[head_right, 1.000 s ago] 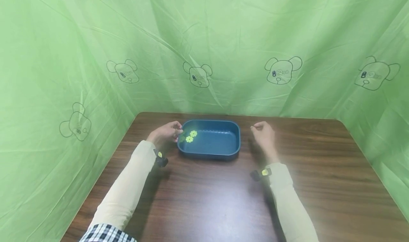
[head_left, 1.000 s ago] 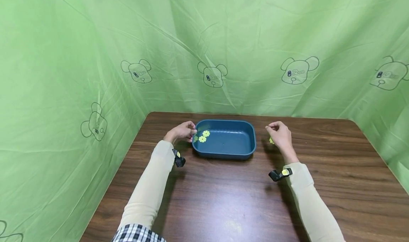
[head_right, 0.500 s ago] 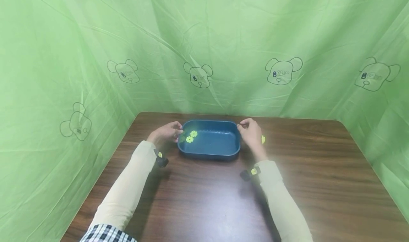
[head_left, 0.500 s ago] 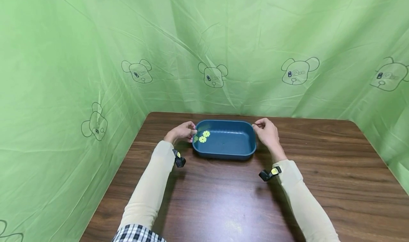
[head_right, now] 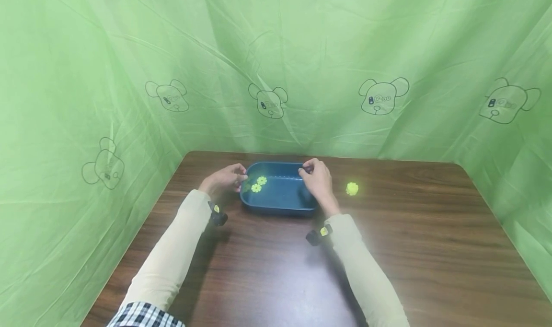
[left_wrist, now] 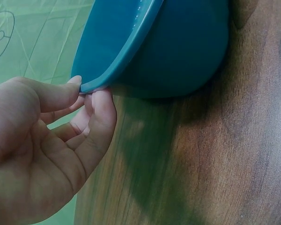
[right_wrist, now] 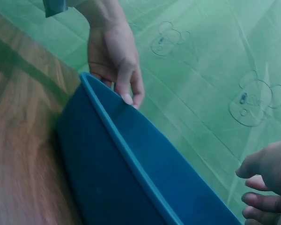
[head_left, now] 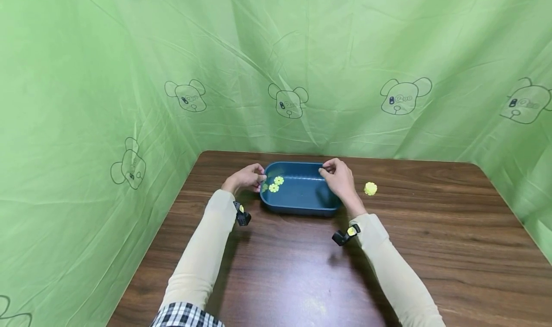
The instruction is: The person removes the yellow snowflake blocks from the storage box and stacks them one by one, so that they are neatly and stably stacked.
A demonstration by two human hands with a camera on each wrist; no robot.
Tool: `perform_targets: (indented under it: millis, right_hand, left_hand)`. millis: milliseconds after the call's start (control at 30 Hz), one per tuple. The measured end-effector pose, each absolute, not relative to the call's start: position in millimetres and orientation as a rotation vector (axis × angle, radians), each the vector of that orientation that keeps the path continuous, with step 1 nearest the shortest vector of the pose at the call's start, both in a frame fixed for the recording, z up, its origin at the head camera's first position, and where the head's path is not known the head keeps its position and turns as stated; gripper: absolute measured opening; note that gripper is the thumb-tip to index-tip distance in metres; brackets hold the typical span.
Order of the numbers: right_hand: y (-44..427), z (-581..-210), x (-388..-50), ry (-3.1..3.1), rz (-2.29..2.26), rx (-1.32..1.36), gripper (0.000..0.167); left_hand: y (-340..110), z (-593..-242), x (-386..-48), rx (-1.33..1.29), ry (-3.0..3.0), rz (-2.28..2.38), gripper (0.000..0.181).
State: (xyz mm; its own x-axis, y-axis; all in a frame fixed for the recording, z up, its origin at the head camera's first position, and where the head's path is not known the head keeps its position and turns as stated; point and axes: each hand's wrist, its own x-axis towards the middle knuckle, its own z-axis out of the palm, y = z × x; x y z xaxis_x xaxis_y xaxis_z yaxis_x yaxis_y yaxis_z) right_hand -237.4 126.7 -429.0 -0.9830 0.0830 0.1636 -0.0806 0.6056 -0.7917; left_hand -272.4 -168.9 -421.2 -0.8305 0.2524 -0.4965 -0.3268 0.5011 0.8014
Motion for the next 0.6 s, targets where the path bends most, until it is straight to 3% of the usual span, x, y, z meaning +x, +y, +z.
perform_targets:
  millis: [600]
  right_hand:
    - [73.7,-452.1,-236.2,-2.752,1.379,0.166,0.023]
  left_hand:
    - [-170.6,-428.9,-276.8,-0.066,2.188,1.321,0.019]
